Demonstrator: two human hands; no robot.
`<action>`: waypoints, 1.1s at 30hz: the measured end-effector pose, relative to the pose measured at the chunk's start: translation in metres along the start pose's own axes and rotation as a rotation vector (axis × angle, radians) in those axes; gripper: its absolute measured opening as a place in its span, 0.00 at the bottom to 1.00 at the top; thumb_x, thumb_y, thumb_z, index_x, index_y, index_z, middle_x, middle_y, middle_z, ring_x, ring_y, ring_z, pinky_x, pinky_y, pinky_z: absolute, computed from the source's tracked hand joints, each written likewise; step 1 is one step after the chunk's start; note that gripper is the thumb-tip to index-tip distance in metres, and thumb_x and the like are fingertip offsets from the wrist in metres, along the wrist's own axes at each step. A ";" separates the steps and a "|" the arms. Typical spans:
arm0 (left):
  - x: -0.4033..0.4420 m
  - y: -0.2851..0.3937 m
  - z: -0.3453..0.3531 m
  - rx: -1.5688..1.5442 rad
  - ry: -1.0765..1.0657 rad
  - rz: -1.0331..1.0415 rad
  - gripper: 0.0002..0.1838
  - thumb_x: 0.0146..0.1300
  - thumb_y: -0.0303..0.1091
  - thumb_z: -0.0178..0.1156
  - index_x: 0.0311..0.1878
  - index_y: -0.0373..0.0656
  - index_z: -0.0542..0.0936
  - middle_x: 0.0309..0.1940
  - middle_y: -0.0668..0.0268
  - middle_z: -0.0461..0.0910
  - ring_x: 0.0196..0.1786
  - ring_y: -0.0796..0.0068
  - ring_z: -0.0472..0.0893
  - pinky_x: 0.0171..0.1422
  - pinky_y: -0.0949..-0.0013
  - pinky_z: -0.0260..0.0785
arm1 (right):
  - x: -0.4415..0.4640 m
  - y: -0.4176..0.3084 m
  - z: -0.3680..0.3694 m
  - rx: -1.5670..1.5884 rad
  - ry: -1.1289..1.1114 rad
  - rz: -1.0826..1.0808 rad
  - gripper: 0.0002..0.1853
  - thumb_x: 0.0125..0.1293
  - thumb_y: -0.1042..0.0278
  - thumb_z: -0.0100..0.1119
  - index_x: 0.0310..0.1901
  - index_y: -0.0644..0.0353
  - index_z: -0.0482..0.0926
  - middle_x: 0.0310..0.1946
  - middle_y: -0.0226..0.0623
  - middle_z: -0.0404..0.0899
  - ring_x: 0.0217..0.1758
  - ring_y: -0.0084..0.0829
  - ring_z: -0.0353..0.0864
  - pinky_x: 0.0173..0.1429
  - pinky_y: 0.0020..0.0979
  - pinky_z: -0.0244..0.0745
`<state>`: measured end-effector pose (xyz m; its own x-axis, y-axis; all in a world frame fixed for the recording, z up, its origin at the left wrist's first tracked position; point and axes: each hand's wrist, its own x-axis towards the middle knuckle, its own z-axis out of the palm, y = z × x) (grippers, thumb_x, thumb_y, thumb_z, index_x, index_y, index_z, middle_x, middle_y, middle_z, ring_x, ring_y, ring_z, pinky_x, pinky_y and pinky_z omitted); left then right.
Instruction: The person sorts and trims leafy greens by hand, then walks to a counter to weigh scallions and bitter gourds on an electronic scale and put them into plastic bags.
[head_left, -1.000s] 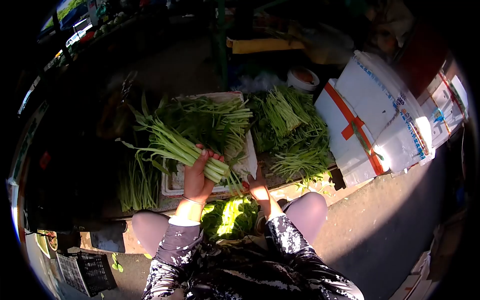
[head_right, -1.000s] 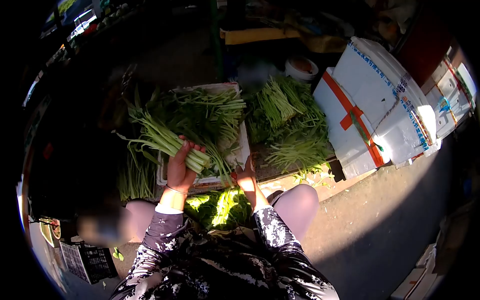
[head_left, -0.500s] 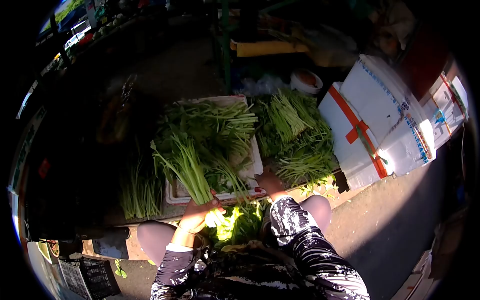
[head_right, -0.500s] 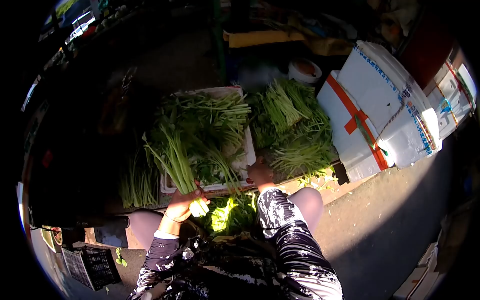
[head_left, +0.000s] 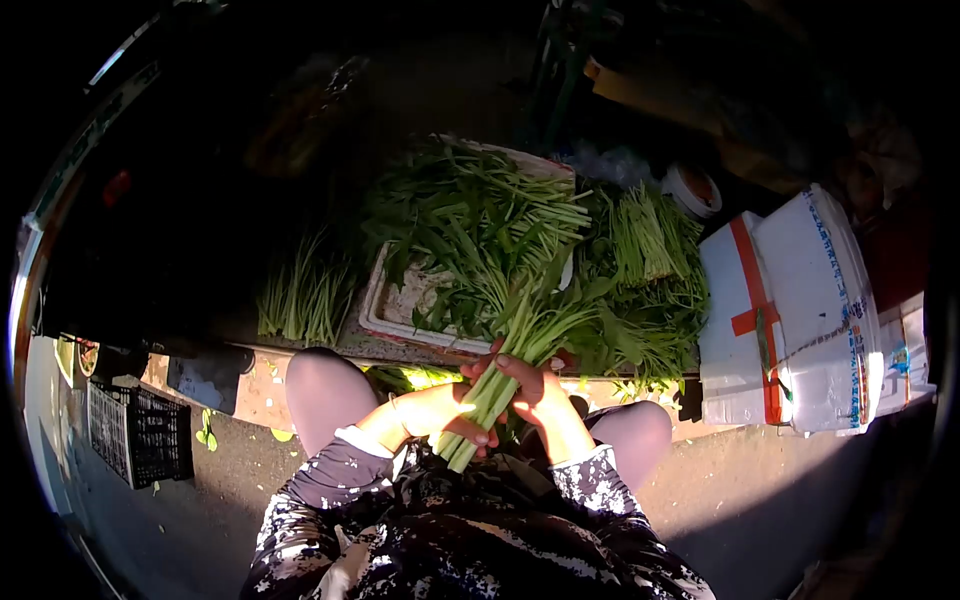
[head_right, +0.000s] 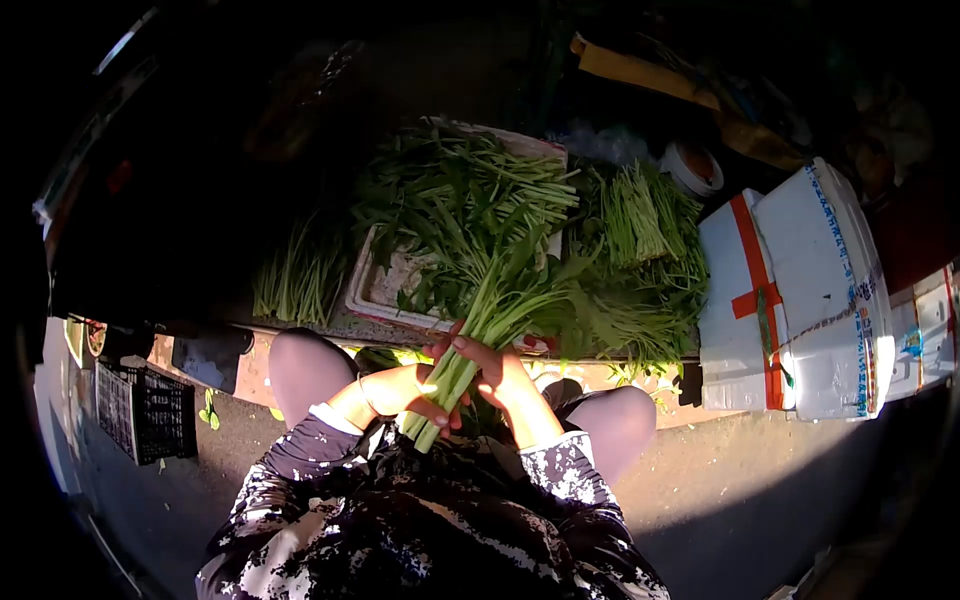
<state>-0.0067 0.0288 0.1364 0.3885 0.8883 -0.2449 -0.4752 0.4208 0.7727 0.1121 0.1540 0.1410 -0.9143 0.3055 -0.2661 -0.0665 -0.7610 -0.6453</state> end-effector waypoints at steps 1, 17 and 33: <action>-0.005 0.006 0.003 0.054 0.040 0.071 0.22 0.48 0.26 0.65 0.47 0.34 0.69 0.33 0.59 0.78 0.35 0.72 0.79 0.42 0.71 0.73 | 0.002 -0.003 0.006 0.011 -0.010 -0.003 0.08 0.61 0.74 0.49 0.43 0.62 0.68 0.33 0.42 0.76 0.43 0.37 0.77 0.54 0.41 0.71; -0.124 0.063 -0.066 0.253 1.013 0.458 0.17 0.50 0.25 0.59 0.44 0.34 0.68 0.27 0.64 0.74 0.26 0.77 0.76 0.31 0.74 0.70 | 0.147 0.015 0.113 -0.586 -0.241 0.088 0.30 0.59 0.51 0.56 0.56 0.65 0.64 0.55 0.40 0.68 0.56 0.29 0.66 0.59 0.32 0.58; -0.182 -0.035 -0.395 0.923 1.538 -0.527 0.24 0.40 0.40 0.63 0.43 0.38 0.76 0.38 0.49 0.77 0.44 0.53 0.77 0.48 0.61 0.70 | -0.083 -0.050 -0.061 -1.960 0.758 -0.264 0.13 0.51 0.71 0.59 0.40 0.65 0.75 0.39 0.46 0.75 0.46 0.43 0.71 0.53 0.38 0.64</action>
<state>-0.3723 -0.0753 -0.0776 -0.8766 0.3041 -0.3729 0.1682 0.9197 0.3548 0.2159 0.2016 0.1515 -0.6222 0.7774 0.0924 0.7275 0.6177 -0.2985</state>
